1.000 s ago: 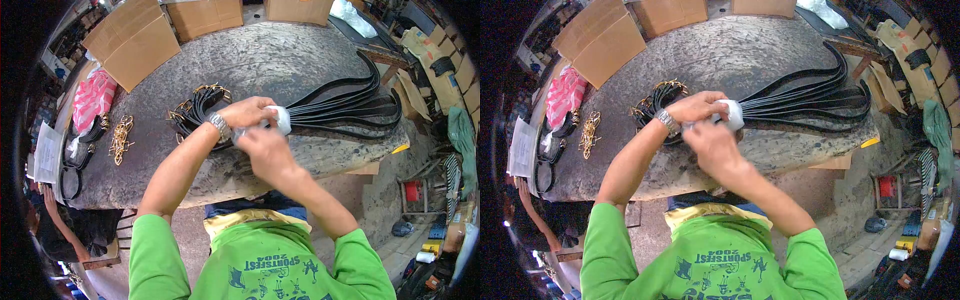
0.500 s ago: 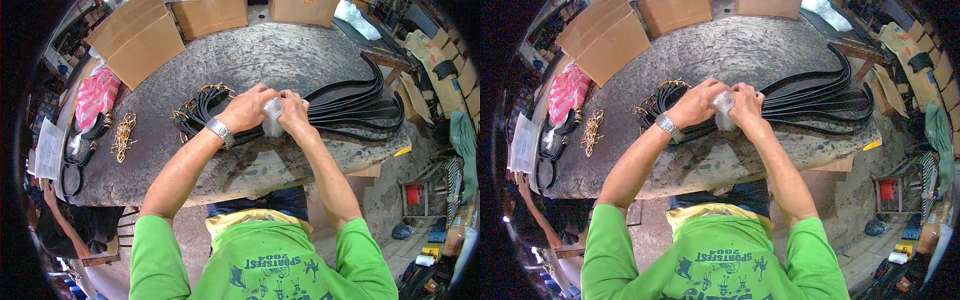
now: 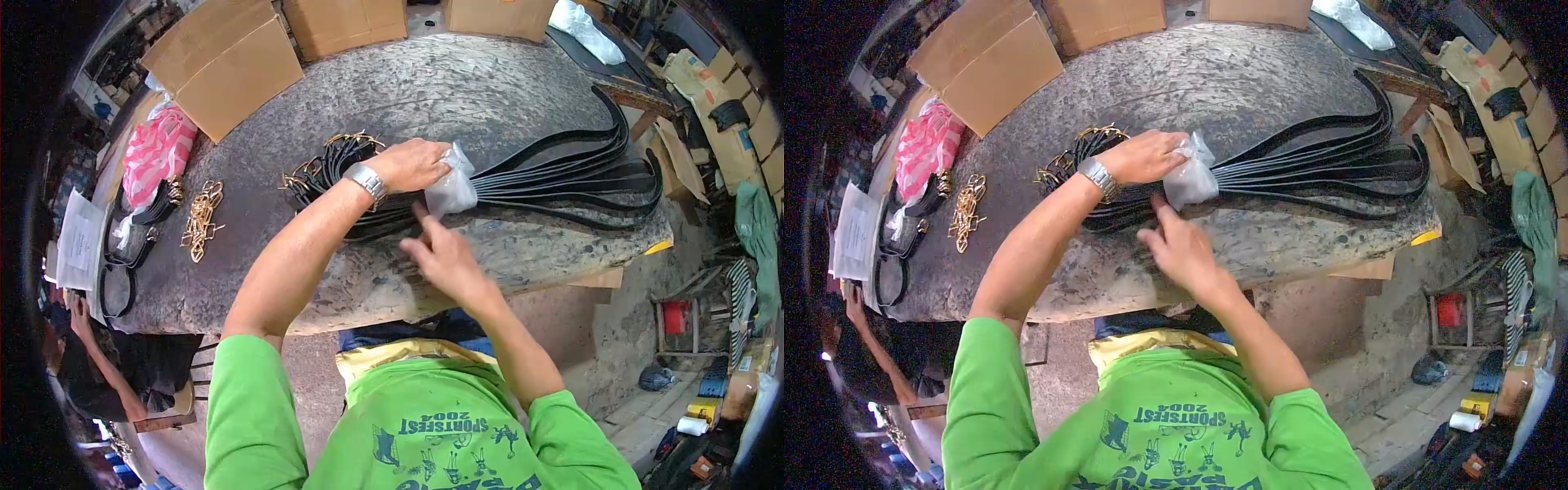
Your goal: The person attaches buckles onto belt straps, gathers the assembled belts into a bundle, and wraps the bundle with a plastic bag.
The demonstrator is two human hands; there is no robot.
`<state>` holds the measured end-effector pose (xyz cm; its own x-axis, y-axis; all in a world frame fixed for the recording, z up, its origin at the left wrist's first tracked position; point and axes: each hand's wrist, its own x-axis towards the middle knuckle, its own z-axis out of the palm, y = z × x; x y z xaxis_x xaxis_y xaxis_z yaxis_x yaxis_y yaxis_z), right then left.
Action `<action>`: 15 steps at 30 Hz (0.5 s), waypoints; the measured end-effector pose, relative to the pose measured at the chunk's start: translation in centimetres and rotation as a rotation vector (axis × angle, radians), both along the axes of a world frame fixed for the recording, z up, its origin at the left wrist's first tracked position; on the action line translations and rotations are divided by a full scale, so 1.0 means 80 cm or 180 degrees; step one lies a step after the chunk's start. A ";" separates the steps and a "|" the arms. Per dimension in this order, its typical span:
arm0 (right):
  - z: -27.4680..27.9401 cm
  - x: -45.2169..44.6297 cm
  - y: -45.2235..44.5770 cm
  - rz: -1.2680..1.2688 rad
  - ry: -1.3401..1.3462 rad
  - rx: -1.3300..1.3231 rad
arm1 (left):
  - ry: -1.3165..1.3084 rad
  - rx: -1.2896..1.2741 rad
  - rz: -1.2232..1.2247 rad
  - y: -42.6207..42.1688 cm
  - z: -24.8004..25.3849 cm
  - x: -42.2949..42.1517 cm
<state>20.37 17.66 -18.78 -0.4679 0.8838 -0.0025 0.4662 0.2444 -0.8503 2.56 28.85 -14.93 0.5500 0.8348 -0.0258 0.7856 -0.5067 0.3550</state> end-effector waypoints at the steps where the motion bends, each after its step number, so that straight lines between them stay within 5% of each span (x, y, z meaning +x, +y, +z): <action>1: -0.002 -0.001 0.010 0.0002 0.0014 0.0005 | 0.0208 0.0050 -0.0259 0.003 0.001 -0.003; 6: -0.019 0.033 0.036 -0.0466 0.0623 -0.0412 | -0.0712 -0.0672 -0.0042 0.000 0.009 -0.002; 11: -0.035 0.035 0.035 -0.0597 0.0922 -0.0231 | -0.0935 -0.0230 -0.0287 0.007 -0.014 -0.003; 13: -0.030 0.034 0.043 -0.0536 0.0992 -0.0331 | 0.0352 -0.1261 0.0321 0.002 0.026 0.005; 15: -0.023 0.033 0.050 -0.0546 0.0600 -0.0398 | 0.0283 -0.1249 0.0263 0.006 0.028 0.005</action>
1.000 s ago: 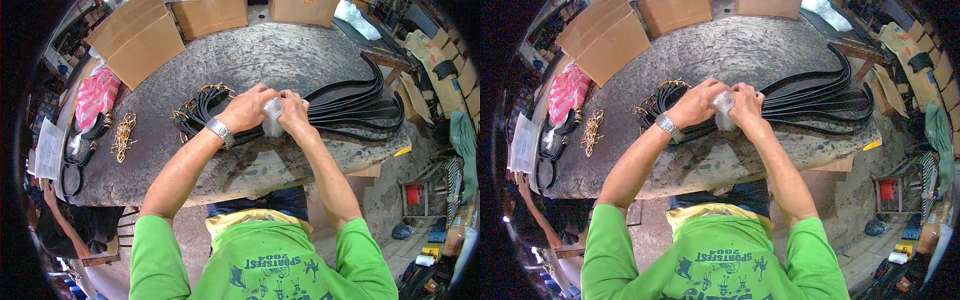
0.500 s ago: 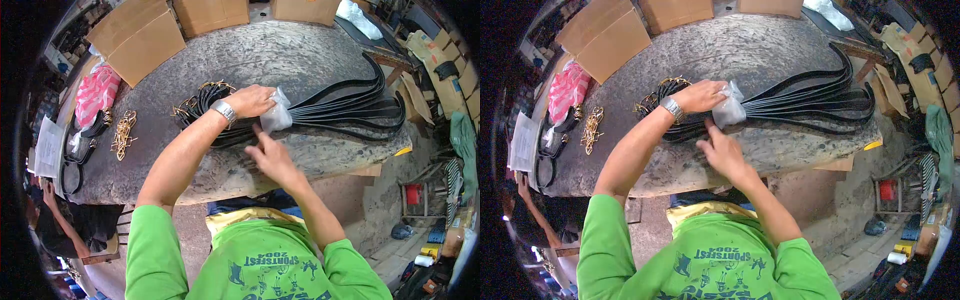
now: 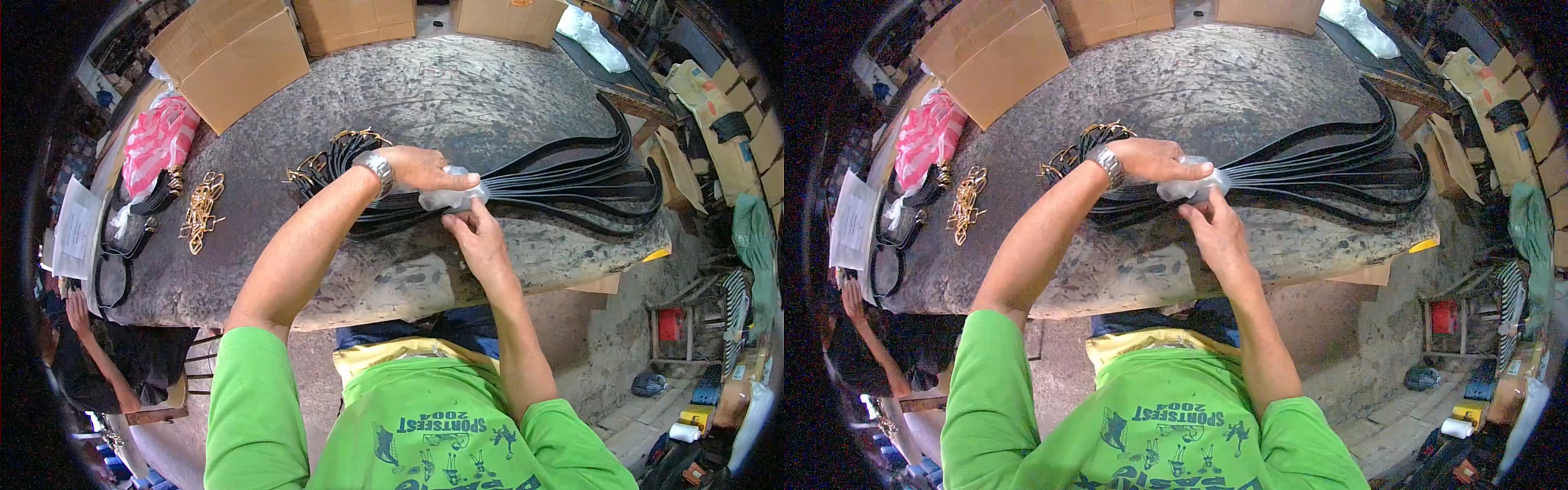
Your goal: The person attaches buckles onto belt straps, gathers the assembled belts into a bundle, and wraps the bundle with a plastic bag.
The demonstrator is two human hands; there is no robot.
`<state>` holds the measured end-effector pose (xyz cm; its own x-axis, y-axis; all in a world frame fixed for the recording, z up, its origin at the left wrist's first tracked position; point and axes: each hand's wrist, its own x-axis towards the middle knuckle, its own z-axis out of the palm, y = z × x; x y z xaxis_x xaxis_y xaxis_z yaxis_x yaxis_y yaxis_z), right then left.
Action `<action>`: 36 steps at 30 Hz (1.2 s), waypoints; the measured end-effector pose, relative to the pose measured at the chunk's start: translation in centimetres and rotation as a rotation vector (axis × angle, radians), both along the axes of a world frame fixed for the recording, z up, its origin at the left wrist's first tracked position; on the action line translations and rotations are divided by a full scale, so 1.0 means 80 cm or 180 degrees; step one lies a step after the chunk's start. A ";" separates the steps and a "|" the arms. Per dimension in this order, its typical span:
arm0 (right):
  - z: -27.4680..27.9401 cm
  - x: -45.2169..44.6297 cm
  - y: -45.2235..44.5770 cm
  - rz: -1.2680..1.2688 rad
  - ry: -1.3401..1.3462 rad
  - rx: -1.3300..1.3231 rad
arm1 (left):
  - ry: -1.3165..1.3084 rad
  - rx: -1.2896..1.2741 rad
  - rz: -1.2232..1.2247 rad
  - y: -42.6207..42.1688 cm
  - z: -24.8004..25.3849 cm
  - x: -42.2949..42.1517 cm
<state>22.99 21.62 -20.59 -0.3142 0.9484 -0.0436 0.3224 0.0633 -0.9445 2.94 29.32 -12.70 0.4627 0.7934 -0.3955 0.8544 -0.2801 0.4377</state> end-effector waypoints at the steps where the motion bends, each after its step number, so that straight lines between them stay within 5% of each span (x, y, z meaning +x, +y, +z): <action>1: -0.004 -0.005 0.001 -0.0017 -0.0084 0.0084 | -0.0191 -0.0160 0.0019 -0.001 0.005 0.003; 10: -0.011 -0.033 0.007 -0.0814 -0.0496 0.0903 | -0.1373 -0.1085 0.0509 0.003 -0.017 -0.011; 12: -0.008 -0.022 0.006 -0.0619 0.0368 0.0452 | -0.1496 -0.0159 0.0735 0.002 -0.018 -0.016; 16: 0.015 -0.008 -0.031 -0.0451 0.0330 0.0521 | -0.1712 0.0884 0.1283 0.019 -0.038 -0.018; 24: 0.025 0.047 -0.085 0.0203 -0.0967 0.0920 | -0.0849 0.1879 0.1327 0.054 -0.079 -0.015; 29: 0.005 0.072 -0.097 0.0330 -0.0889 0.1503 | -0.0527 0.1882 0.1395 0.062 -0.091 -0.012; 36: 0.025 0.126 -0.082 -0.0008 -0.1275 0.1450 | -0.0202 0.1888 0.0975 -0.022 -0.009 -0.021</action>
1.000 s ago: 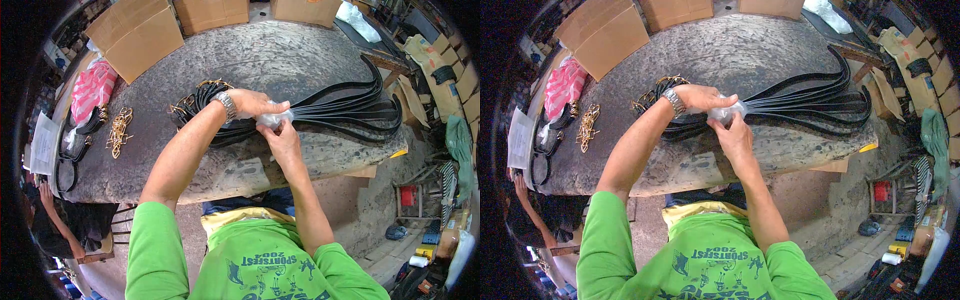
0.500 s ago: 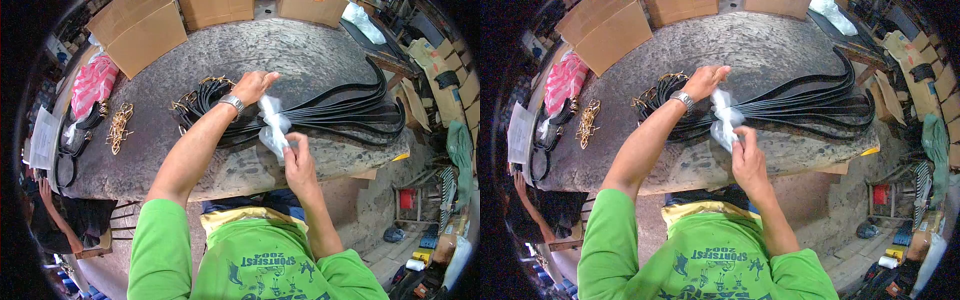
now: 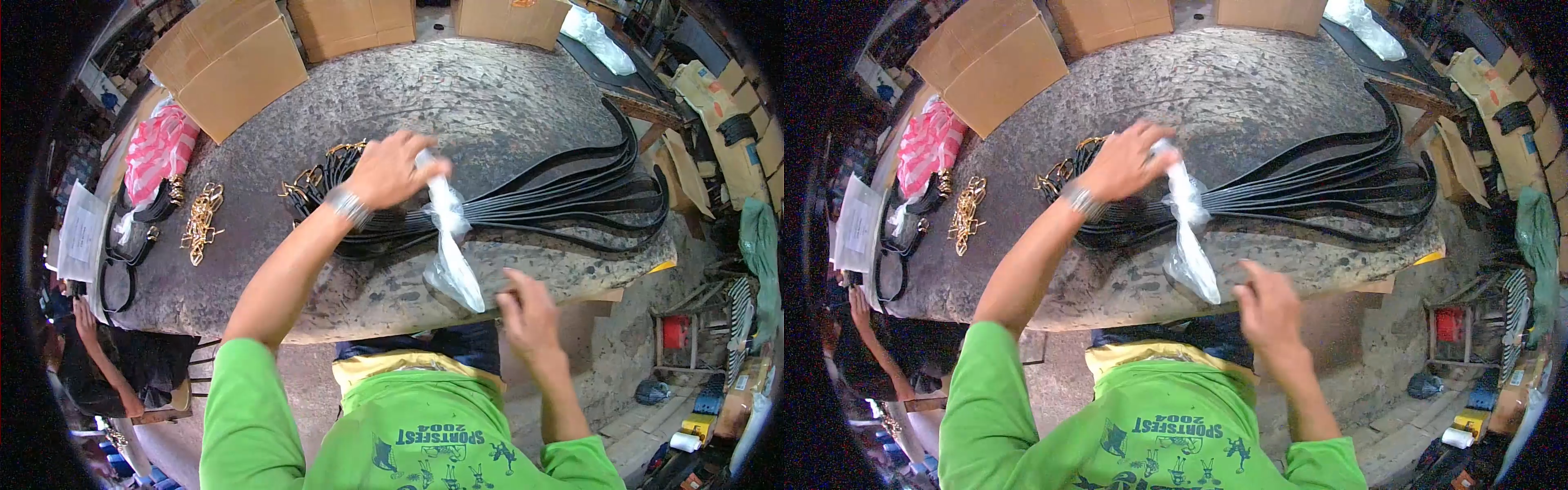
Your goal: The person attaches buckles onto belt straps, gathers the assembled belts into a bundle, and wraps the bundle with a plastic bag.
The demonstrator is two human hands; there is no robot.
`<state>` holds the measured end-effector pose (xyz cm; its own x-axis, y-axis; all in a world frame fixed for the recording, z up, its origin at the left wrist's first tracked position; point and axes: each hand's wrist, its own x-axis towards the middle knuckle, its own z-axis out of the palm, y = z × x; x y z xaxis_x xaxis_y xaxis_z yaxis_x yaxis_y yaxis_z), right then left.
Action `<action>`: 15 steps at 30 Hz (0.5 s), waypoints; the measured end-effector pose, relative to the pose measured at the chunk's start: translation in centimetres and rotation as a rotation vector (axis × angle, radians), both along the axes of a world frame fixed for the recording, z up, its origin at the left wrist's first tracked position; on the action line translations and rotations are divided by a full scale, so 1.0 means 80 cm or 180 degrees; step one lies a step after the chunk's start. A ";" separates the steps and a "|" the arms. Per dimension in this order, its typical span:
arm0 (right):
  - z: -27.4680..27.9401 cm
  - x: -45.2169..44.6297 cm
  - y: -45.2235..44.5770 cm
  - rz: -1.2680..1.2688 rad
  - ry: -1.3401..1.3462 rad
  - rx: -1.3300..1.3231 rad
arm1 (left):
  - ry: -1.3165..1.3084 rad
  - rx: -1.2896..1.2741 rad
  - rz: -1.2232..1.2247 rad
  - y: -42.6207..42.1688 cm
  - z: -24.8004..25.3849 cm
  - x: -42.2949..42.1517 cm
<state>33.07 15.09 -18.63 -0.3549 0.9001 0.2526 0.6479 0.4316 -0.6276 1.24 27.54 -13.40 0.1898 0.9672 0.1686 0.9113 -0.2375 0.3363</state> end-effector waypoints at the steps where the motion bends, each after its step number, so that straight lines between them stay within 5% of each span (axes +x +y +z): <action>1: -0.008 0.027 0.013 -0.0022 -0.0158 0.0350 | 0.0131 0.0016 -0.0235 -0.032 0.008 -0.010; 6: -0.028 0.112 0.064 -0.0633 -0.0975 0.0437 | 0.0822 -0.0158 -0.0432 -0.130 -0.017 -0.048; 15: -0.042 0.075 0.235 -0.0549 -0.1169 0.0342 | 0.1004 0.0177 0.0083 -0.053 -0.051 -0.097</action>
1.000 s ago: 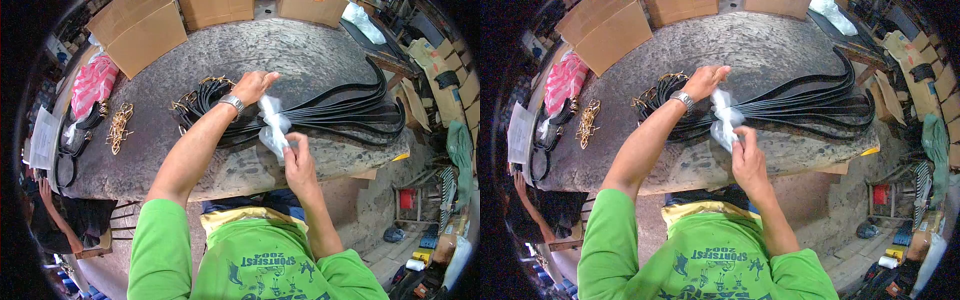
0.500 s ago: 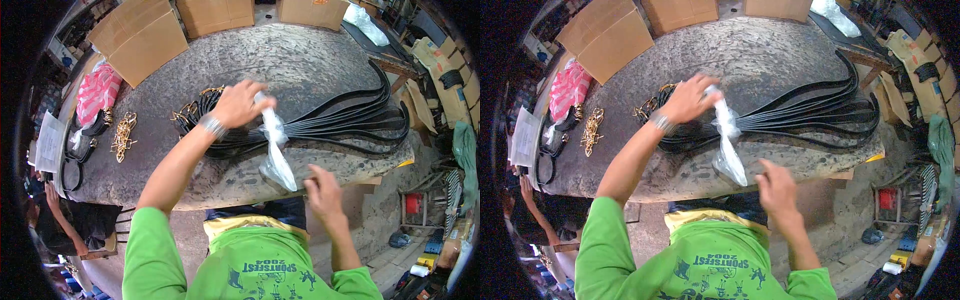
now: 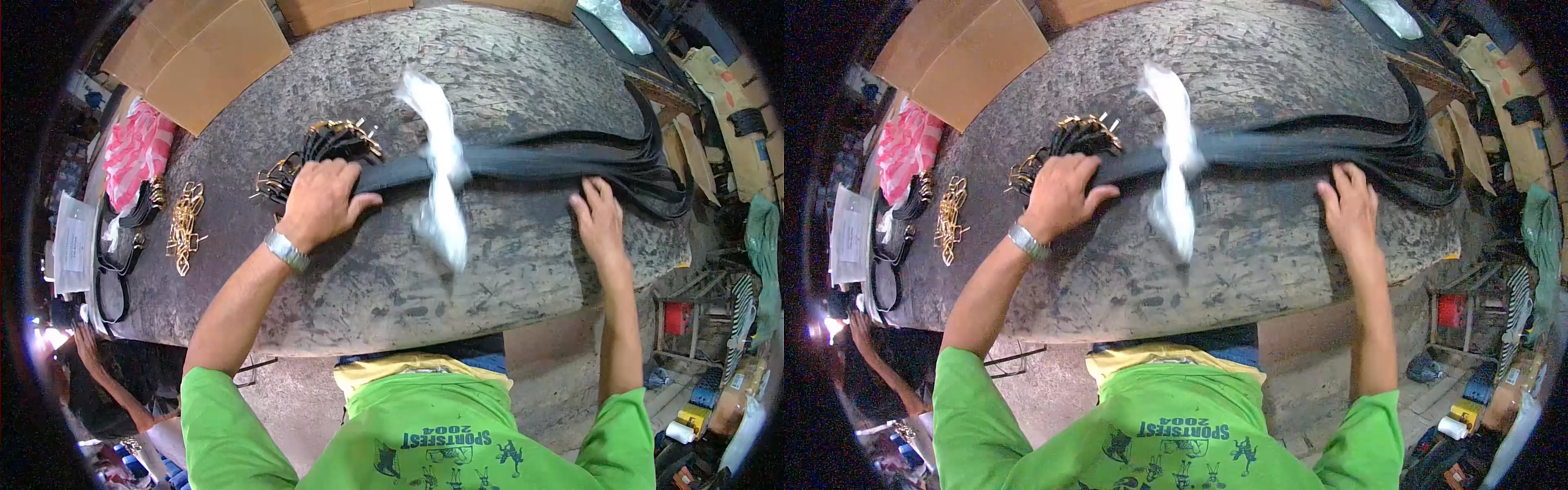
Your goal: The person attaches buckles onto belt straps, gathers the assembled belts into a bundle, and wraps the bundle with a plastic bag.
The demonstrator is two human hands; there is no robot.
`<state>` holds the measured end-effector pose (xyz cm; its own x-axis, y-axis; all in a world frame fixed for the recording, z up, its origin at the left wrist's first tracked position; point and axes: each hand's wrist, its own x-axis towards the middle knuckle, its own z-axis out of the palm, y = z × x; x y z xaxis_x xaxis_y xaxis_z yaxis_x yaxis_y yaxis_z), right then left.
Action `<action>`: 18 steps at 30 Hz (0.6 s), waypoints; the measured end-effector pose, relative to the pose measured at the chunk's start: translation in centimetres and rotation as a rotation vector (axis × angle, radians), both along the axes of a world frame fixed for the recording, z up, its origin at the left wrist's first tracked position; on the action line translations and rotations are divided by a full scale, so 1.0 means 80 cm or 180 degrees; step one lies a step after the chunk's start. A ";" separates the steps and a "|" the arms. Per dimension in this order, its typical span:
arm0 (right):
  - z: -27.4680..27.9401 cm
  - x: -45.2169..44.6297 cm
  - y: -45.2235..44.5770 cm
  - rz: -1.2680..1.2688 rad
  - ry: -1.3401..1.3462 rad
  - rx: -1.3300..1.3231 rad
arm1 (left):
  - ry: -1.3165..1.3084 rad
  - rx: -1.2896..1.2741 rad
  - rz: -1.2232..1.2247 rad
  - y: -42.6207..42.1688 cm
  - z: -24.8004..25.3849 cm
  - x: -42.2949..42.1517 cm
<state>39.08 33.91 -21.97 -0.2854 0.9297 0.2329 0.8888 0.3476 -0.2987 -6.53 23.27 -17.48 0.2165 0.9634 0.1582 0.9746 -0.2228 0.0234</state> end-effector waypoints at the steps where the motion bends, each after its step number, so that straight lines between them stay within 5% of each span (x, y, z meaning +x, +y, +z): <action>1: -0.005 -0.011 0.026 -0.0029 -0.0036 0.0121 | -0.0037 0.0051 0.0049 0.020 0.000 -0.005; 14: -0.044 -0.203 0.459 -0.0335 -0.0765 -0.0359 | -0.0066 -0.0020 0.1870 0.355 -0.027 -0.110; 18: -0.043 -0.255 0.395 -0.0435 -0.1400 0.0248 | -0.0062 0.0296 0.2334 0.395 -0.040 -0.169</action>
